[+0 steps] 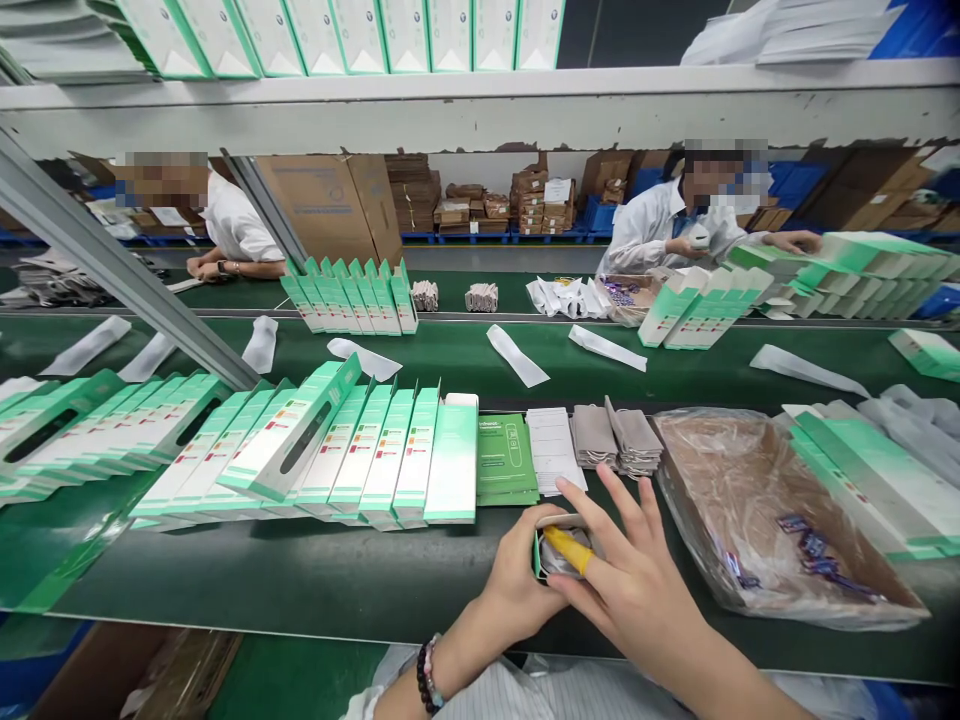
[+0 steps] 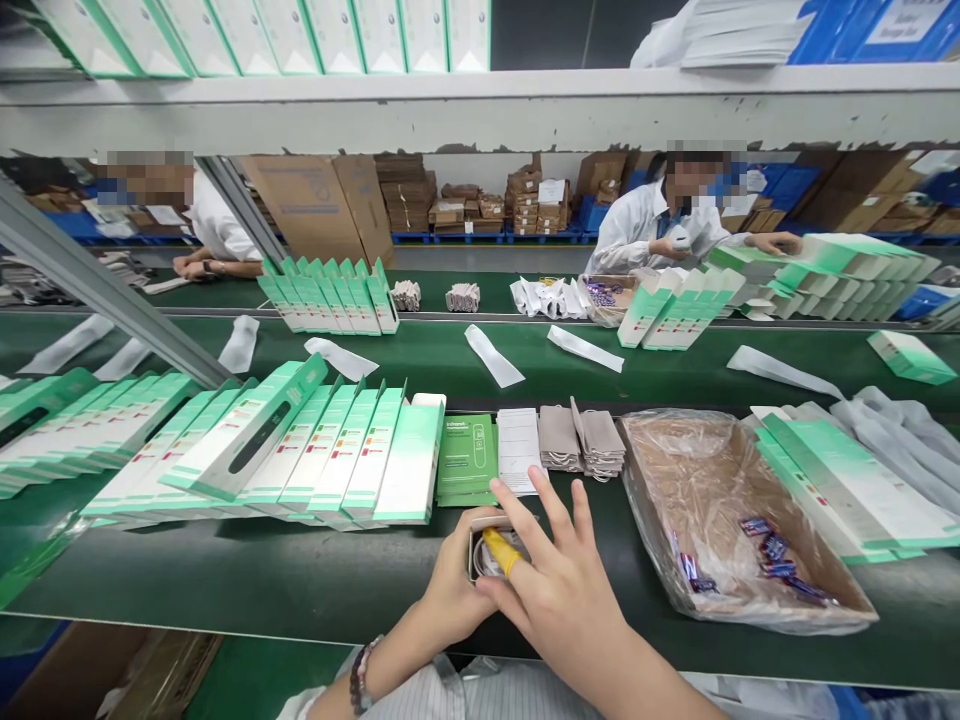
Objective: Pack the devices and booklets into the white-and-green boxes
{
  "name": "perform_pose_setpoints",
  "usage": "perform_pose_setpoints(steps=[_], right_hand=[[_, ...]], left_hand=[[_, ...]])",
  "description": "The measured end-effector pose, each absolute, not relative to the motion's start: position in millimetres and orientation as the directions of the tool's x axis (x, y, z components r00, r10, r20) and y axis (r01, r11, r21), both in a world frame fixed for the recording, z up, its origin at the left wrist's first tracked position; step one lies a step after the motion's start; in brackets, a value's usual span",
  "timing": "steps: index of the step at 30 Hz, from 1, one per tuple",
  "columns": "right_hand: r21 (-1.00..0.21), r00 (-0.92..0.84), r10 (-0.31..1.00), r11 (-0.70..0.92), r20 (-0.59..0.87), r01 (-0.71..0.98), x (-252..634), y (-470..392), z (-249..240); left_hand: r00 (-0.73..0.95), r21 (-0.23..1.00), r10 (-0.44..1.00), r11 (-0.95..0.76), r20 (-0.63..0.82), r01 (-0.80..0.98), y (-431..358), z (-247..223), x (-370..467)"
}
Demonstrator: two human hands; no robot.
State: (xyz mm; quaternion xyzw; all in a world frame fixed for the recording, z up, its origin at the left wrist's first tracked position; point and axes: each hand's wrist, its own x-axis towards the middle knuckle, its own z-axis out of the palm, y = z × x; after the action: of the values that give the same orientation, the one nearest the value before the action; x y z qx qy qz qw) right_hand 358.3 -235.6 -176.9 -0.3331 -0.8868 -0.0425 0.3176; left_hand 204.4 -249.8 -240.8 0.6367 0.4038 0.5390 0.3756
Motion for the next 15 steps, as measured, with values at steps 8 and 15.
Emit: perform_pose_setpoints(steps=[8, 15], right_hand=[[-0.091, -0.605, 0.557, 0.774, 0.569, 0.627, 362, -235, -172], [-0.202, -0.578, 0.567, 0.794, 0.587, 0.573, 377, -238, -170]], left_hand=[[0.071, 0.907, 0.912, -0.41, 0.404, 0.097, -249, -244, 206], [0.072, 0.932, 0.931, -0.361, 0.357, 0.045, -246, -250, 205]])
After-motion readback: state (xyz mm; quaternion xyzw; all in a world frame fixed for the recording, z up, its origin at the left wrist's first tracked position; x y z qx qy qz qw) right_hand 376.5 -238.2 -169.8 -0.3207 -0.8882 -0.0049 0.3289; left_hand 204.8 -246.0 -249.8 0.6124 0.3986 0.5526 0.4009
